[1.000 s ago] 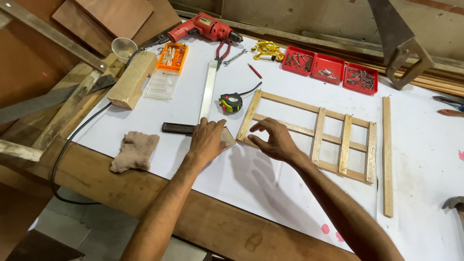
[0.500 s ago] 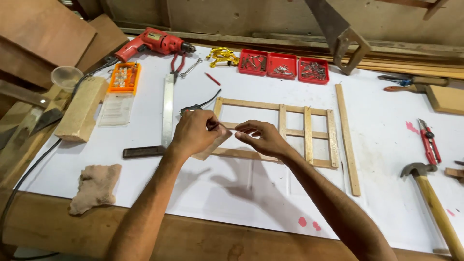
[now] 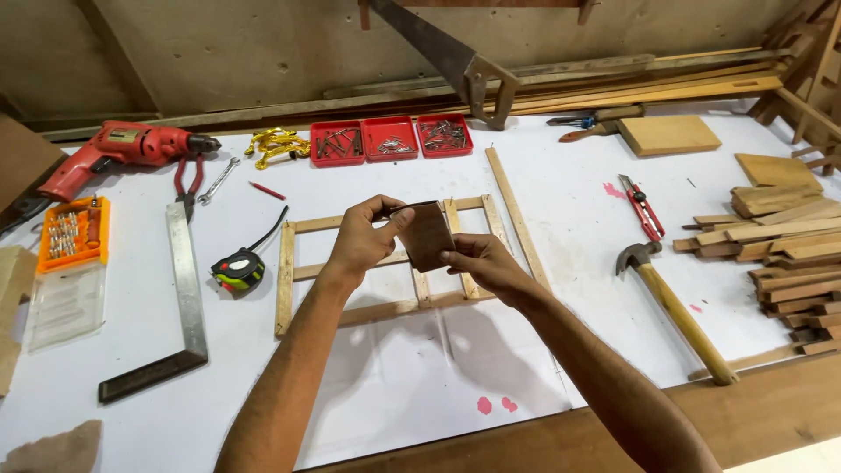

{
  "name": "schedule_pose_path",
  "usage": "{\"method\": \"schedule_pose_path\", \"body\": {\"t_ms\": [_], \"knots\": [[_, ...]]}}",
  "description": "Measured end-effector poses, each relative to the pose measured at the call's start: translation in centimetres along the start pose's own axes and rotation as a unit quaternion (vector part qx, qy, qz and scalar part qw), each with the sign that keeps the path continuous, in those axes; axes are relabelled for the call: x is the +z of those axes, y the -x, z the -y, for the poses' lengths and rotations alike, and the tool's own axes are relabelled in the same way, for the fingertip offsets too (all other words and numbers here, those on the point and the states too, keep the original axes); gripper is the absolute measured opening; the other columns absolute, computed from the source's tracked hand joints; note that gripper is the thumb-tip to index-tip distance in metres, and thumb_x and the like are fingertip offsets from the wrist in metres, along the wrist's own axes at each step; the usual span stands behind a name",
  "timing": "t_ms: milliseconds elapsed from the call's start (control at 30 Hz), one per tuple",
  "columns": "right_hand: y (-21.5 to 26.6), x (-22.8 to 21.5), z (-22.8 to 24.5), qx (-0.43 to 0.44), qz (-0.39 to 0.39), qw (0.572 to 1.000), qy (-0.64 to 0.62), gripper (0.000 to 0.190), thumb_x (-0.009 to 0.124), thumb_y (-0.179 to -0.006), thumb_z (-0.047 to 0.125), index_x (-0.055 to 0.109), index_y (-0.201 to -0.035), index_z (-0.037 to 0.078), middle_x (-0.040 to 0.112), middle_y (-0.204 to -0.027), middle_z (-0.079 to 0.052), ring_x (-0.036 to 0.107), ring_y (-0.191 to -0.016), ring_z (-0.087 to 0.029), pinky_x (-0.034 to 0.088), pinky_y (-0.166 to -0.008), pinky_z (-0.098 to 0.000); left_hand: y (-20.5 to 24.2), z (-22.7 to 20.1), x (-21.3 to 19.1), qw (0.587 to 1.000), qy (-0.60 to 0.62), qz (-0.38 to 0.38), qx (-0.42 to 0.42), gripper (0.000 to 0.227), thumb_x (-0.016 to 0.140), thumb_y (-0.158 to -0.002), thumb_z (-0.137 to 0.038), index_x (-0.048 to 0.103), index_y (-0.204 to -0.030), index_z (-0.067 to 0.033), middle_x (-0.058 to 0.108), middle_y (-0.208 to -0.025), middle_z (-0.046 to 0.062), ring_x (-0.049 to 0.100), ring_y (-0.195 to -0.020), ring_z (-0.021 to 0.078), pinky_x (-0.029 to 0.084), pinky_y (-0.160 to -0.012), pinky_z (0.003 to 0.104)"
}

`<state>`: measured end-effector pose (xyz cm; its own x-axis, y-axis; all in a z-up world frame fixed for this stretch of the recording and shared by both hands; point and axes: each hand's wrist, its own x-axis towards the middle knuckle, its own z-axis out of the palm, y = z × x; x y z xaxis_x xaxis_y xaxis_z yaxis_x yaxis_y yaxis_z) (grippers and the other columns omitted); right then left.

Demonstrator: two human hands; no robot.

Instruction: Measure, align, and hammer nails into a small wooden frame structure.

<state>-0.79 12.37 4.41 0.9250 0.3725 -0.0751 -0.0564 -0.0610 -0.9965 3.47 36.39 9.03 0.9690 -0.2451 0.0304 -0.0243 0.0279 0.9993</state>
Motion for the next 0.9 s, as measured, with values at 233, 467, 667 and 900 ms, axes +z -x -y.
{"method": "schedule_pose_path", "body": {"t_ms": [233,467,667,900], "knots": [[0.6,0.8,2.6,-0.135,-0.128,0.967,0.172,0.035,0.062,-0.099,0.007,0.069,-0.132,0.013,0.062,-0.146,-0.006,0.060,-0.132,-0.018,0.054,-0.107,-0.0371,1.7,-1.8,1.2,0.991,-0.122,0.009,0.053,0.040,0.063,-0.091,-0.007,0.062,-0.131,-0.0120,0.069,-0.124,0.001,0.075,-0.075,0.0143,0.061,-0.061,0.032],[0.7,0.8,-1.1,-0.289,-0.035,0.818,0.497,0.051,0.061,-0.090,-0.008,0.066,-0.138,0.008,0.061,-0.148,-0.009,0.053,-0.143,-0.032,0.048,-0.116,-0.0411,4.0,6.2,-0.5,0.879,-0.383,0.090,0.270,0.057,0.082,-0.083,-0.014,0.063,-0.136,-0.0102,0.062,-0.143,0.008,0.063,-0.129,0.0296,0.054,-0.108,0.039],[0.3,1.1,-3.6,-0.262,0.071,0.773,0.573,0.050,0.063,-0.087,-0.003,0.064,-0.136,0.004,0.058,-0.148,-0.010,0.046,-0.144,-0.030,0.043,-0.117,-0.0418,5.6,7.5,0.0,0.746,-0.624,0.187,0.137,0.071,0.070,-0.094,-0.029,0.036,-0.156,-0.0167,0.035,-0.163,0.000,0.028,-0.150,0.0336,0.032,-0.120,0.043],[-1.0,0.9,-3.4,-0.215,0.108,0.761,0.602,0.053,0.067,-0.092,0.011,0.054,-0.143,0.006,0.051,-0.153,-0.010,0.040,-0.146,-0.028,0.032,-0.119,-0.0499,4.1,7.1,0.1,0.638,-0.717,0.277,0.041,0.066,0.022,-0.105,-0.051,0.007,-0.162,-0.0203,0.005,-0.170,-0.003,-0.001,-0.156,0.0271,0.002,-0.125,0.051]]}}
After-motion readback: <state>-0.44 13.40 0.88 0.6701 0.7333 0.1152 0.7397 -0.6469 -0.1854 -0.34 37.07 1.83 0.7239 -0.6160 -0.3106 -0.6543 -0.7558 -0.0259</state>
